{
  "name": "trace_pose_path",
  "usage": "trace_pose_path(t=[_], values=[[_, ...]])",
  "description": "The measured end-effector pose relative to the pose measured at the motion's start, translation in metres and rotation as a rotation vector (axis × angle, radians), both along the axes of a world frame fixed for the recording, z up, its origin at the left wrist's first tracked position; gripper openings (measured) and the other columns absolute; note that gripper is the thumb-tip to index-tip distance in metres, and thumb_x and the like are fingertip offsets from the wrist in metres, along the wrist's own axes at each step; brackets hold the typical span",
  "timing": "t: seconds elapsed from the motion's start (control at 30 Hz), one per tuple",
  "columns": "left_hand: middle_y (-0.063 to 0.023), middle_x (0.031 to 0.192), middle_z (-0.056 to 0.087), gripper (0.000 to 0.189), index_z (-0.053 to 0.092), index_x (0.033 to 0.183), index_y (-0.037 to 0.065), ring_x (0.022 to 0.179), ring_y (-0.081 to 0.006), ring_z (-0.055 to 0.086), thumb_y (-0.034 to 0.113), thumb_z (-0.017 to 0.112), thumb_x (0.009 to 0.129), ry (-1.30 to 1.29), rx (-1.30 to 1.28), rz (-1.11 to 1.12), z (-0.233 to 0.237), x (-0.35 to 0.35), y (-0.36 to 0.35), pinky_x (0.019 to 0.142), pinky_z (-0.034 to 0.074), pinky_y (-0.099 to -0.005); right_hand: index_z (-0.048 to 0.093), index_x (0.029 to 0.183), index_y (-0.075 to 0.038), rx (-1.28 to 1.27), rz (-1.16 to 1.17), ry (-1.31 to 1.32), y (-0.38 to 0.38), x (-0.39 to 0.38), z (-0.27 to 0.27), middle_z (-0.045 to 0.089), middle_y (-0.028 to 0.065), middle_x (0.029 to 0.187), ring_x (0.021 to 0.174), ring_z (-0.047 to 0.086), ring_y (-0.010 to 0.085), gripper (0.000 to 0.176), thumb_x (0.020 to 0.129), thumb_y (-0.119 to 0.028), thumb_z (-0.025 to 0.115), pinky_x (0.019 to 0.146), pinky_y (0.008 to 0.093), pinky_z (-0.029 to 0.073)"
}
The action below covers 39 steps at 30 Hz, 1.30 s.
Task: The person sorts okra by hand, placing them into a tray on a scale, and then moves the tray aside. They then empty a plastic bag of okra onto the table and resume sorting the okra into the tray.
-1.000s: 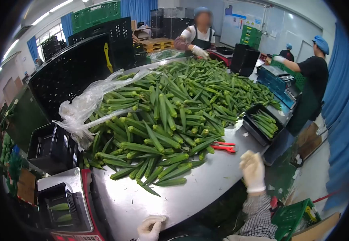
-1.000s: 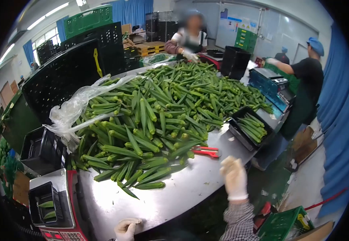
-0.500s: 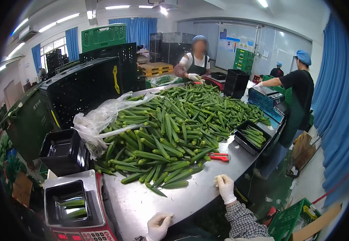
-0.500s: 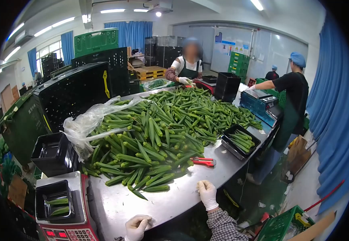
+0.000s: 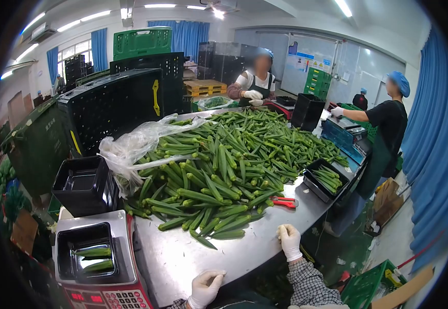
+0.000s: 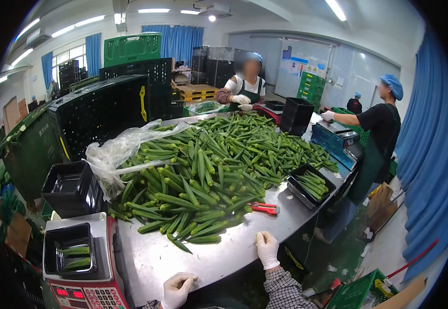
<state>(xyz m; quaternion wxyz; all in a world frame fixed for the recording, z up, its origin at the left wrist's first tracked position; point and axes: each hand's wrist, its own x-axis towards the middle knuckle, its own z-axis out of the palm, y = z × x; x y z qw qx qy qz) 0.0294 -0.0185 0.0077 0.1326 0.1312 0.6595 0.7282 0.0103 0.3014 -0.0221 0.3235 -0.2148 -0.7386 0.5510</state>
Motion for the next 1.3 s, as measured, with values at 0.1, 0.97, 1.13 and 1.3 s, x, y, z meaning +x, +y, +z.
trace_pose_path(t=[0.1, 0.97, 1.13, 1.3], values=[[-0.0088, 0.088, 0.067, 0.015, 0.066, 0.096, -0.001, 0.081, -0.0154, 0.062, 0.008, 0.059, 0.086, 0.047, 0.031, 0.007, -0.005, -0.003, 0.001, 0.075, 0.049, -0.027, 0.06, 0.084, -0.003, -0.045, 0.016, 0.018, -0.003, 0.0, 0.004, 0.06, -0.0001, 0.069, 0.053, 0.048, 0.0034, 0.014, 0.09, -0.014, 0.055, 0.047, 0.0188, 0.039], [-0.0124, 0.094, 0.064, 0.012, 0.063, 0.092, -0.006, 0.088, -0.0171, 0.061, -0.006, 0.054, 0.084, 0.152, 0.084, -0.023, -0.007, -0.006, 0.002, 0.081, 0.049, -0.0274, 0.061, 0.083, -0.001, 0.067, -0.018, 0.039, -0.003, -0.002, 0.001, 0.059, -0.0002, 0.068, 0.056, 0.049, 0.0044, 0.013, 0.089, -0.011, 0.056, 0.053, 0.0193, 0.041], [-0.0112, 0.092, 0.065, 0.012, 0.064, 0.092, -0.005, 0.086, -0.0159, 0.062, -0.004, 0.056, 0.084, 0.158, 0.106, -0.002, -0.005, -0.005, 0.003, 0.079, 0.048, -0.0259, 0.06, 0.083, -0.001, 0.097, -0.02, 0.042, 0.003, -0.004, -0.008, 0.058, 0.0001, 0.068, 0.054, 0.047, 0.0042, 0.014, 0.09, -0.012, 0.054, 0.051, 0.0186, 0.039], [-0.0091, 0.087, 0.067, 0.01, 0.067, 0.091, -0.001, 0.078, -0.0118, 0.062, 0.002, 0.06, 0.084, 0.153, 0.106, 0.017, -0.003, -0.007, 0.002, 0.071, 0.049, -0.0231, 0.061, 0.081, -0.001, 0.094, -0.026, 0.049, -0.001, -0.006, -0.004, 0.056, -0.0011, 0.066, 0.057, 0.048, 0.0052, 0.013, 0.088, -0.01, 0.055, 0.053, 0.0207, 0.039]])
